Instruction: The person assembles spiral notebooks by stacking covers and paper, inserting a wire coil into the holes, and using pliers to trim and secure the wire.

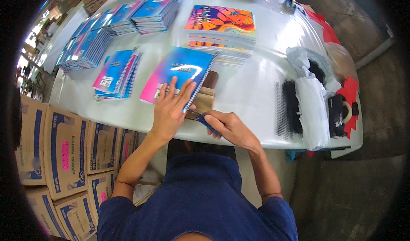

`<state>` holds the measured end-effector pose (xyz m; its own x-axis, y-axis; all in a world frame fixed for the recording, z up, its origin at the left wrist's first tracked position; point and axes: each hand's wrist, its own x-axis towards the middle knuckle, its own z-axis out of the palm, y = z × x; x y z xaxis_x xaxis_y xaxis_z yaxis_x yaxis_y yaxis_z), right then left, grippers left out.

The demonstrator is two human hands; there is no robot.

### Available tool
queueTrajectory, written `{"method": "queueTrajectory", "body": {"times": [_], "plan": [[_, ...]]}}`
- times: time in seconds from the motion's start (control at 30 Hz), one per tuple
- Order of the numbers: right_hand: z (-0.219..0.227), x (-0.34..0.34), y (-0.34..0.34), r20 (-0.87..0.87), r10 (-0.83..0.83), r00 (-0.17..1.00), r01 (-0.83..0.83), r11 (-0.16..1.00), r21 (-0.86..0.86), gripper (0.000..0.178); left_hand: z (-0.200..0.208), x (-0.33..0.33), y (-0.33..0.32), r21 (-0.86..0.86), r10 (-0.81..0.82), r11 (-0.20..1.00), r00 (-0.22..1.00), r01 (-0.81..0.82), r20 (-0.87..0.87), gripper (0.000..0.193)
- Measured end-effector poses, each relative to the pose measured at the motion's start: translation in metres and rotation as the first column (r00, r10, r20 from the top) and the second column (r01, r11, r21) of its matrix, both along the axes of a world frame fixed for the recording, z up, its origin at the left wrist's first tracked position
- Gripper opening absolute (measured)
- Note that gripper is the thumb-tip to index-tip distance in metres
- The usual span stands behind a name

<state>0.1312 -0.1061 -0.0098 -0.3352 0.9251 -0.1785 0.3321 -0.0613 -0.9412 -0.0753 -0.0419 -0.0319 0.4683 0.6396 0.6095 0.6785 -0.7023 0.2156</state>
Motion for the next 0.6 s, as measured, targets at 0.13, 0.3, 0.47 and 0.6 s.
{"method": "queueTrajectory", "body": {"times": [0.13, 0.3, 0.47, 0.6], "plan": [[0.003, 0.019, 0.018, 0.053, -0.128, 0.990, 0.102, 0.933, 0.345, 0.024, 0.023, -0.039, 0.023, 0.051, 0.089, 0.994, 0.994, -0.092, 0.063, 0.059], [-0.043, 0.070, 0.050, 0.528, -0.534, 0.661, 0.146, 0.781, 0.607, 0.029, 0.073, -0.122, 0.075, -0.047, 0.149, 0.989, 0.924, -0.142, 0.351, 0.062], [-0.074, 0.086, 0.066, 0.576, -0.643, 0.505, -0.031, 0.653, 0.757, 0.045, 0.080, -0.198, 0.107, -0.040, 0.090, 0.996, 0.901, -0.081, 0.424, 0.052], [-0.027, 0.025, 0.099, 0.028, -0.527, 0.850, 0.330, 0.572, 0.751, 0.066, 0.082, -0.214, 0.124, -0.175, -0.036, 0.927, 0.542, 0.331, 0.839, 0.081]]}}
